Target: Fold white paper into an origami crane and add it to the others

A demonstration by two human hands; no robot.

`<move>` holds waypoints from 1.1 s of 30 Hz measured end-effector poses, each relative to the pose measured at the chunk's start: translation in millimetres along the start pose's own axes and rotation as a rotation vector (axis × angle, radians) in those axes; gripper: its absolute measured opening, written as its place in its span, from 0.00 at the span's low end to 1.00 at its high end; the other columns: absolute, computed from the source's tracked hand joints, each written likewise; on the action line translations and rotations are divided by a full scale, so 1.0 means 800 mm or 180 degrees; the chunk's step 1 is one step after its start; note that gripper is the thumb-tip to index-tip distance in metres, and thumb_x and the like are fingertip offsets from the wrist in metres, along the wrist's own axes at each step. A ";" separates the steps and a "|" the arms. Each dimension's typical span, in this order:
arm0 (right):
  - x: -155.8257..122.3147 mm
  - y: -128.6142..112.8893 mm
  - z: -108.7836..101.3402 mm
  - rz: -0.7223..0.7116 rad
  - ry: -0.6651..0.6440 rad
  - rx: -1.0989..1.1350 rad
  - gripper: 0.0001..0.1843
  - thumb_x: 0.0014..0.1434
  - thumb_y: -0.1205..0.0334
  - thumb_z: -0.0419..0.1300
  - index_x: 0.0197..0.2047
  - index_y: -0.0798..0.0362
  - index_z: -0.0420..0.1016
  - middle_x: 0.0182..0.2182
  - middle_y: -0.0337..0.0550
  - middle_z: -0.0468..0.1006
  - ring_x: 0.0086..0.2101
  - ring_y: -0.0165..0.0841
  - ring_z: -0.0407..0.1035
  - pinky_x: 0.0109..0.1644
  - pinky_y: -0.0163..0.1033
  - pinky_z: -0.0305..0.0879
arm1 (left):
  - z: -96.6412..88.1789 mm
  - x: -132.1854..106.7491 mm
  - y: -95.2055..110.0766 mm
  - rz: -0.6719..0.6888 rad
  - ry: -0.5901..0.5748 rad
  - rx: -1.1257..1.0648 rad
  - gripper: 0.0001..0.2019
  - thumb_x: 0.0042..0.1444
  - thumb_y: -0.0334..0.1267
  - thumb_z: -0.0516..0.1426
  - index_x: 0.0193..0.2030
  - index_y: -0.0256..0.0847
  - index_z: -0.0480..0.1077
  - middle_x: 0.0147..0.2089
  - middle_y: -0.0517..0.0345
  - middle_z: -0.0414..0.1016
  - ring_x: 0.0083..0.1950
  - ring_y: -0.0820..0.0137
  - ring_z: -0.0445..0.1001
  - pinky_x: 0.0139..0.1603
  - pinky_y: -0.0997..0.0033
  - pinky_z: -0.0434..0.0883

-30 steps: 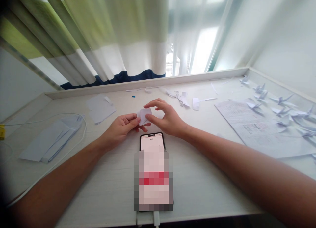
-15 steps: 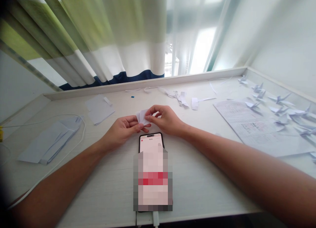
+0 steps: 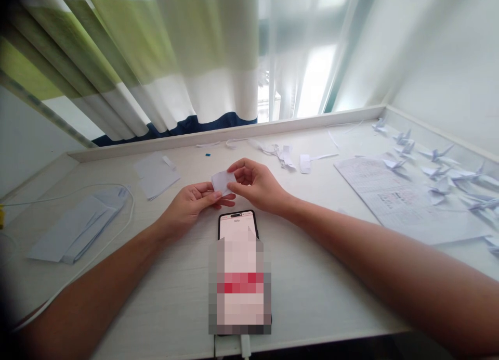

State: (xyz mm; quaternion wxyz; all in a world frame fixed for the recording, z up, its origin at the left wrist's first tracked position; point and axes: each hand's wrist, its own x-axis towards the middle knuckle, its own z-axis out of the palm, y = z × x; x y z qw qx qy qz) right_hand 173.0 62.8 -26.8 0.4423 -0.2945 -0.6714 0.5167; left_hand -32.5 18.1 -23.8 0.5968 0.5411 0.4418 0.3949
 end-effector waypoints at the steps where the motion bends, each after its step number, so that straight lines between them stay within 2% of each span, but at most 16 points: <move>1: 0.000 0.000 0.000 0.0017 -0.0020 0.0083 0.15 0.58 0.59 0.72 0.46 0.51 0.75 0.33 0.39 0.81 0.33 0.32 0.76 0.41 0.42 0.74 | 0.000 0.000 0.000 -0.0004 0.0000 -0.0030 0.17 0.61 0.48 0.68 0.51 0.38 0.80 0.48 0.47 0.88 0.49 0.57 0.86 0.53 0.60 0.73; 5: -0.001 0.002 0.002 0.0111 0.0018 0.0110 0.15 0.57 0.59 0.72 0.45 0.53 0.76 0.31 0.39 0.81 0.32 0.32 0.76 0.39 0.43 0.75 | 0.001 -0.001 0.000 -0.0017 -0.0021 -0.0095 0.18 0.61 0.48 0.68 0.50 0.37 0.80 0.49 0.47 0.87 0.48 0.58 0.87 0.56 0.60 0.74; 10: -0.001 0.006 0.001 0.0125 0.0161 -0.0131 0.15 0.57 0.58 0.73 0.45 0.54 0.81 0.30 0.40 0.80 0.31 0.32 0.73 0.38 0.42 0.71 | 0.006 -0.005 0.002 -0.0049 0.0098 -0.0041 0.18 0.58 0.47 0.71 0.49 0.38 0.80 0.45 0.48 0.88 0.47 0.58 0.87 0.55 0.59 0.76; 14: 0.000 0.008 0.001 0.0082 0.0188 -0.0239 0.12 0.58 0.56 0.72 0.41 0.54 0.82 0.33 0.42 0.82 0.33 0.33 0.73 0.40 0.43 0.70 | 0.009 -0.006 0.004 -0.0079 0.0190 0.0004 0.18 0.58 0.50 0.70 0.45 0.37 0.80 0.46 0.45 0.88 0.46 0.57 0.87 0.53 0.58 0.76; 17: 0.001 0.007 0.002 0.0055 0.0161 -0.0188 0.10 0.58 0.56 0.71 0.37 0.54 0.82 0.34 0.43 0.82 0.35 0.34 0.73 0.42 0.43 0.70 | 0.009 -0.004 0.003 -0.0109 0.0163 -0.0035 0.19 0.58 0.52 0.70 0.44 0.37 0.80 0.46 0.44 0.88 0.46 0.55 0.87 0.54 0.57 0.75; 24: 0.002 0.003 0.004 0.0070 0.0205 -0.0164 0.08 0.59 0.58 0.69 0.36 0.53 0.80 0.31 0.41 0.80 0.33 0.33 0.72 0.40 0.42 0.68 | 0.008 -0.002 0.002 -0.0113 0.0182 -0.0070 0.20 0.58 0.54 0.69 0.44 0.38 0.79 0.47 0.43 0.88 0.48 0.52 0.87 0.54 0.55 0.73; 30: 0.002 0.003 0.005 0.0162 0.0260 -0.0107 0.09 0.58 0.57 0.70 0.36 0.53 0.80 0.31 0.41 0.81 0.33 0.33 0.72 0.39 0.41 0.69 | 0.011 -0.002 0.004 -0.0075 0.0252 0.0148 0.17 0.60 0.52 0.67 0.40 0.38 0.78 0.46 0.43 0.88 0.48 0.54 0.86 0.50 0.60 0.71; 33: 0.002 0.007 0.003 0.0159 0.0238 -0.0091 0.10 0.57 0.56 0.71 0.37 0.54 0.80 0.32 0.43 0.81 0.34 0.34 0.73 0.40 0.42 0.69 | 0.010 -0.003 0.006 -0.0043 0.0267 0.0125 0.16 0.62 0.51 0.64 0.41 0.37 0.79 0.45 0.43 0.88 0.46 0.55 0.86 0.48 0.61 0.71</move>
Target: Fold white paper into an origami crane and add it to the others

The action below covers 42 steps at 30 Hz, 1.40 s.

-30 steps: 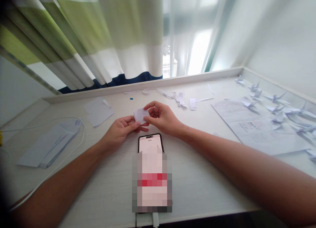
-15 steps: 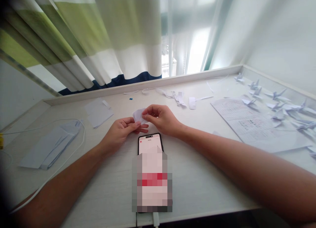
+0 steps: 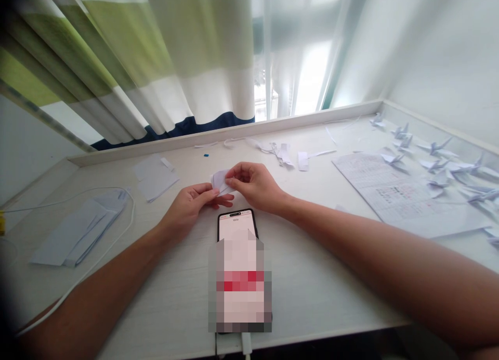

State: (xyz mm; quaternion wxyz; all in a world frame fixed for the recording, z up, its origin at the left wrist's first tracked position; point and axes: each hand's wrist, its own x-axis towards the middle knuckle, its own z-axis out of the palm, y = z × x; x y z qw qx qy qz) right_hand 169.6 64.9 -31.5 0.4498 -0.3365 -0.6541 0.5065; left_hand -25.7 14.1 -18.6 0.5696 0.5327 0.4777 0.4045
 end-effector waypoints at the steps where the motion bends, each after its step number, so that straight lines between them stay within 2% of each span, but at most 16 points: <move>1: 0.000 0.001 -0.001 0.0000 -0.0023 0.0020 0.11 0.57 0.56 0.71 0.37 0.54 0.80 0.33 0.43 0.81 0.34 0.34 0.73 0.41 0.43 0.70 | -0.001 0.000 0.000 0.0000 -0.0010 -0.0074 0.17 0.63 0.51 0.63 0.42 0.37 0.79 0.45 0.42 0.88 0.45 0.54 0.86 0.47 0.61 0.71; 5: 0.000 0.002 -0.004 -0.0025 -0.0088 0.0095 0.12 0.58 0.55 0.71 0.40 0.53 0.78 0.30 0.38 0.77 0.32 0.32 0.71 0.39 0.41 0.68 | -0.005 0.002 -0.003 -0.0002 0.0037 -0.0150 0.20 0.65 0.56 0.61 0.44 0.37 0.79 0.44 0.43 0.88 0.43 0.56 0.86 0.44 0.62 0.71; 8: -0.002 -0.001 -0.004 -0.0103 -0.0187 0.0116 0.17 0.61 0.56 0.69 0.51 0.52 0.77 0.24 0.30 0.69 0.27 0.29 0.64 0.34 0.39 0.63 | -0.006 0.003 -0.008 0.0029 0.0041 0.0013 0.20 0.62 0.57 0.65 0.44 0.39 0.79 0.44 0.45 0.88 0.44 0.57 0.86 0.44 0.63 0.71; 11: -0.004 -0.004 -0.004 -0.0143 -0.0269 0.0117 0.21 0.62 0.56 0.68 0.57 0.52 0.76 0.24 0.29 0.67 0.27 0.29 0.63 0.33 0.38 0.61 | -0.005 0.002 -0.009 0.0024 0.0005 0.0025 0.19 0.60 0.55 0.68 0.43 0.39 0.79 0.43 0.47 0.88 0.45 0.56 0.86 0.46 0.63 0.72; 16: -0.004 -0.002 -0.003 -0.0219 -0.0214 -0.0032 0.17 0.63 0.56 0.68 0.53 0.53 0.78 0.24 0.28 0.64 0.26 0.27 0.59 0.32 0.38 0.58 | -0.002 0.002 -0.005 -0.0002 0.0040 0.0118 0.21 0.58 0.57 0.68 0.38 0.39 0.78 0.37 0.47 0.87 0.43 0.57 0.86 0.45 0.63 0.73; 20: -0.004 0.000 -0.002 -0.0228 -0.0230 -0.0067 0.14 0.63 0.56 0.67 0.50 0.53 0.79 0.23 0.28 0.63 0.25 0.27 0.58 0.32 0.38 0.56 | 0.001 0.001 -0.003 0.0047 0.0057 0.0164 0.23 0.57 0.60 0.68 0.37 0.39 0.78 0.37 0.48 0.87 0.40 0.59 0.85 0.45 0.62 0.74; 24: -0.004 0.000 -0.002 -0.0147 -0.0163 -0.0085 0.14 0.63 0.55 0.67 0.48 0.53 0.80 0.26 0.33 0.70 0.28 0.30 0.63 0.33 0.39 0.59 | 0.002 0.001 -0.005 0.0064 0.0113 0.0190 0.23 0.56 0.60 0.68 0.35 0.39 0.77 0.35 0.49 0.87 0.38 0.60 0.84 0.45 0.63 0.74; 28: -0.002 -0.001 -0.004 -0.0136 -0.0066 -0.0083 0.13 0.65 0.54 0.64 0.46 0.54 0.82 0.35 0.42 0.81 0.34 0.33 0.71 0.40 0.41 0.67 | 0.002 0.000 -0.006 0.0083 0.0132 0.0201 0.23 0.55 0.60 0.69 0.34 0.39 0.76 0.35 0.50 0.86 0.37 0.60 0.84 0.43 0.63 0.74; 33: -0.003 -0.003 -0.004 -0.0165 -0.0090 -0.0030 0.17 0.66 0.48 0.64 0.44 0.53 0.83 0.37 0.43 0.83 0.37 0.35 0.74 0.43 0.42 0.70 | 0.002 0.000 -0.005 0.0041 0.0159 0.0102 0.23 0.52 0.59 0.71 0.34 0.40 0.74 0.34 0.51 0.86 0.38 0.59 0.85 0.45 0.62 0.75; 37: -0.006 -0.003 -0.001 -0.0120 -0.0145 0.0055 0.19 0.61 0.47 0.70 0.47 0.53 0.82 0.33 0.41 0.81 0.33 0.34 0.72 0.39 0.41 0.69 | 0.001 0.000 -0.005 0.0046 0.0097 0.0070 0.24 0.51 0.59 0.71 0.32 0.40 0.72 0.35 0.50 0.86 0.38 0.59 0.85 0.45 0.61 0.76; 42: -0.006 0.000 0.000 -0.0167 -0.0082 -0.0057 0.16 0.61 0.52 0.70 0.46 0.54 0.81 0.27 0.35 0.73 0.28 0.29 0.65 0.32 0.38 0.62 | 0.000 0.000 -0.005 0.0030 0.0056 0.0051 0.23 0.52 0.59 0.71 0.32 0.41 0.72 0.34 0.51 0.86 0.39 0.59 0.85 0.45 0.62 0.76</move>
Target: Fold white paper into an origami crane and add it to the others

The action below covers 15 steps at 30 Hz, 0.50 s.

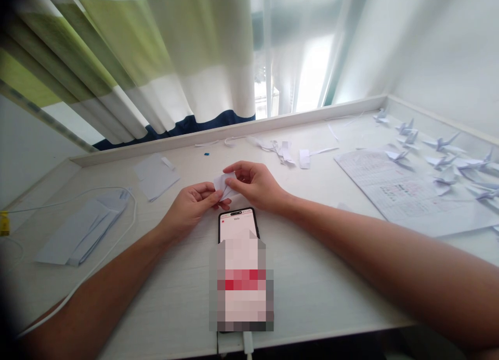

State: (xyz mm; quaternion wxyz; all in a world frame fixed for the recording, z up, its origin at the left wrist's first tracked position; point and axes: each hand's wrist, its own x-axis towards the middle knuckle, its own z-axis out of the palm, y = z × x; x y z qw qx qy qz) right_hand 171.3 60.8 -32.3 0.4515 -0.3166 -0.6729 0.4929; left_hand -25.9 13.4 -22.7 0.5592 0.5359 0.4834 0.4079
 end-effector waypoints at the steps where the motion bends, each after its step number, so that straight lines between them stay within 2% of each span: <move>1: 0.000 0.000 0.000 -0.0003 -0.0017 0.0012 0.16 0.61 0.52 0.70 0.47 0.54 0.81 0.26 0.34 0.72 0.27 0.29 0.64 0.32 0.38 0.62 | 0.000 0.000 0.000 0.0015 -0.0008 0.0030 0.23 0.53 0.59 0.71 0.33 0.41 0.73 0.34 0.51 0.86 0.39 0.59 0.85 0.45 0.63 0.75; 5: 0.000 -0.003 -0.001 -0.0005 -0.0087 0.0135 0.15 0.62 0.52 0.68 0.48 0.53 0.80 0.26 0.34 0.73 0.27 0.29 0.66 0.31 0.38 0.63 | -0.003 0.000 0.002 0.0061 -0.0096 0.0093 0.22 0.57 0.60 0.68 0.35 0.41 0.75 0.34 0.51 0.86 0.40 0.59 0.85 0.47 0.62 0.74; 9: 0.000 -0.002 -0.001 -0.0023 -0.0066 0.0147 0.14 0.62 0.52 0.69 0.46 0.53 0.82 0.26 0.34 0.74 0.27 0.29 0.65 0.32 0.39 0.64 | -0.007 0.000 0.002 -0.0003 -0.0176 0.0004 0.20 0.55 0.56 0.70 0.37 0.40 0.75 0.36 0.50 0.86 0.41 0.59 0.85 0.51 0.61 0.74; 15: 0.002 0.004 -0.002 -0.0020 -0.0005 0.0135 0.14 0.62 0.51 0.70 0.45 0.52 0.83 0.33 0.41 0.81 0.33 0.33 0.71 0.39 0.42 0.68 | -0.011 0.000 0.001 -0.0019 -0.0265 -0.0130 0.17 0.59 0.52 0.69 0.40 0.40 0.76 0.38 0.51 0.87 0.42 0.62 0.84 0.53 0.62 0.74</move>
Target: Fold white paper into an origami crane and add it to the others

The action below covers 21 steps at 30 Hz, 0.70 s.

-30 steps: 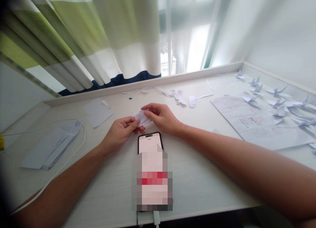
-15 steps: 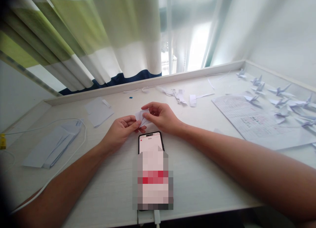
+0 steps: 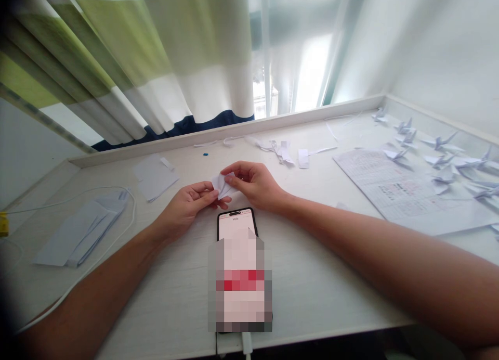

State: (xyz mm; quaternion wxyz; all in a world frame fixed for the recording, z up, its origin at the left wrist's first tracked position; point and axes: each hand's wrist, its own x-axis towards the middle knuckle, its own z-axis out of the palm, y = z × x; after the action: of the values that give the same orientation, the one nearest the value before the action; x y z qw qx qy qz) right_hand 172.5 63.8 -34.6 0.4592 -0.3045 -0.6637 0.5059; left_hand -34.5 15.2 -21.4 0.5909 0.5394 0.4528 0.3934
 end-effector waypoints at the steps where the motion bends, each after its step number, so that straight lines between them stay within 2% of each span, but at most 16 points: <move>1: 0.000 0.001 0.000 0.0001 0.0008 0.0044 0.14 0.62 0.52 0.70 0.45 0.52 0.83 0.34 0.42 0.82 0.34 0.34 0.72 0.40 0.43 0.69 | 0.000 0.000 0.000 0.0016 -0.0036 -0.0005 0.16 0.59 0.51 0.68 0.41 0.40 0.76 0.39 0.51 0.87 0.43 0.62 0.84 0.54 0.62 0.74; 4: 0.001 0.002 0.000 0.0001 0.0027 0.0135 0.14 0.61 0.52 0.70 0.45 0.52 0.83 0.36 0.42 0.82 0.35 0.34 0.73 0.42 0.43 0.70 | 0.000 0.000 0.000 0.0055 -0.0097 0.0014 0.16 0.61 0.51 0.67 0.43 0.40 0.78 0.40 0.51 0.87 0.43 0.63 0.84 0.54 0.63 0.74; 10: -0.001 0.000 0.003 -0.0023 0.0088 -0.0013 0.12 0.62 0.54 0.68 0.45 0.52 0.83 0.35 0.42 0.82 0.35 0.35 0.74 0.42 0.44 0.71 | 0.003 0.000 -0.002 0.0043 0.0067 0.0001 0.16 0.59 0.51 0.69 0.42 0.40 0.78 0.40 0.51 0.87 0.43 0.62 0.84 0.55 0.62 0.74; 16: -0.003 -0.004 0.003 -0.0039 -0.0082 -0.0235 0.14 0.58 0.60 0.71 0.48 0.52 0.81 0.40 0.45 0.84 0.38 0.37 0.77 0.44 0.45 0.74 | 0.003 0.000 0.002 0.0124 -0.0086 0.0006 0.17 0.59 0.51 0.69 0.43 0.38 0.80 0.39 0.51 0.86 0.41 0.65 0.82 0.50 0.65 0.74; 21: -0.004 -0.006 0.004 -0.0099 -0.0083 -0.0170 0.16 0.59 0.62 0.70 0.50 0.52 0.79 0.36 0.42 0.84 0.34 0.35 0.79 0.42 0.43 0.74 | 0.002 0.002 0.002 0.0305 -0.0153 -0.0050 0.15 0.60 0.48 0.69 0.46 0.39 0.80 0.38 0.55 0.84 0.40 0.68 0.81 0.50 0.67 0.74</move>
State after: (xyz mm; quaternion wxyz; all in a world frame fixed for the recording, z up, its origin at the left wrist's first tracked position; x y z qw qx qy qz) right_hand 171.4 58.5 -31.2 0.4501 -0.2997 -0.6875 0.4847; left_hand -32.7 16.2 -20.3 0.5863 0.5651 0.4090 0.4118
